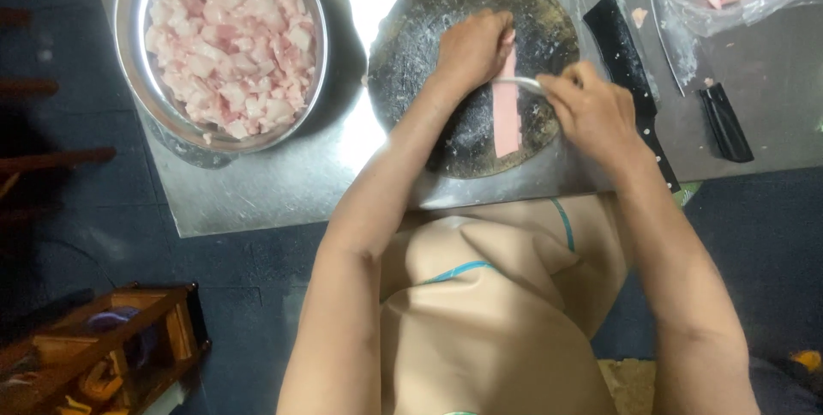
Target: A person uses a small metal pick to thread or manipulate thin strips of meat or skin on a cutting board in a food preparation area.
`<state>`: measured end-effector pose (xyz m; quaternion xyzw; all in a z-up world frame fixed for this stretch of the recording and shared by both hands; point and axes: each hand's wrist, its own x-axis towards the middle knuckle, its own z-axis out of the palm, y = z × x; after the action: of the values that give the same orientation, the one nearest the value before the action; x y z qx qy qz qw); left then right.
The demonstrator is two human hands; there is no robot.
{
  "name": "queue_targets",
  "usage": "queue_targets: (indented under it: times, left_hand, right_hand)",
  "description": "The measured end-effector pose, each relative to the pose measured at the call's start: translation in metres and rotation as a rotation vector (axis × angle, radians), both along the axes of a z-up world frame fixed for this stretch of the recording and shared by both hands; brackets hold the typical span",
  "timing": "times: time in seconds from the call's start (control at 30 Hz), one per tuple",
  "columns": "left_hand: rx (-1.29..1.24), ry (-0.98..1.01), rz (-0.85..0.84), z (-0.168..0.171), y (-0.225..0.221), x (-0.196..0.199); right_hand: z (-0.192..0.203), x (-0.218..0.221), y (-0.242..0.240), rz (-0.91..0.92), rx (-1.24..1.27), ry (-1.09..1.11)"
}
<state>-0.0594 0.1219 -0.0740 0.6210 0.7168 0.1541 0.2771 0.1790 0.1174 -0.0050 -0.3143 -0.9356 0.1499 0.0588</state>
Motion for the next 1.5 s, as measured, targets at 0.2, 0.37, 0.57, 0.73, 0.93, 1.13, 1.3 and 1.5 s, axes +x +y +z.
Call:
queue_targets:
  times: [0.2,0.37,0.57,0.73,0.93,1.13,1.3,1.5]
  left_hand:
    - [0.026,0.010,-0.008,-0.006,0.002,-0.001]
    - [-0.015,0.012,-0.001,-0.001,0.003,-0.001]
    - [0.002,0.028,0.016,-0.002,0.003,0.002]
    - [-0.047,0.011,0.020,-0.003,0.006,0.001]
    - [-0.009,0.034,-0.006,-0.001,0.002,-0.001]
    - [-0.010,0.037,0.020,0.016,0.004,-0.001]
    - [-0.077,0.023,0.111,0.044,-0.006,-0.002]
    - [-0.052,0.041,0.263,0.094,-0.093,0.036]
  right_hand:
    - [-0.032,0.052,-0.053,-0.015,0.050,-0.044]
    - [-0.029,0.059,-0.073,-0.052,-0.051,-0.040]
    - [-0.007,0.025,-0.021,-0.103,-0.067,-0.022]
    - [-0.021,0.058,-0.052,-0.050,-0.067,-0.080]
    - [-0.017,0.060,-0.071,-0.107,-0.062,-0.028]
    - [0.003,0.032,-0.049,-0.121,0.046,0.018]
    - [0.013,0.057,-0.089,-0.190,-0.260,-0.076]
    - [0.014,0.074,-0.116,-0.421,-0.557,0.430]
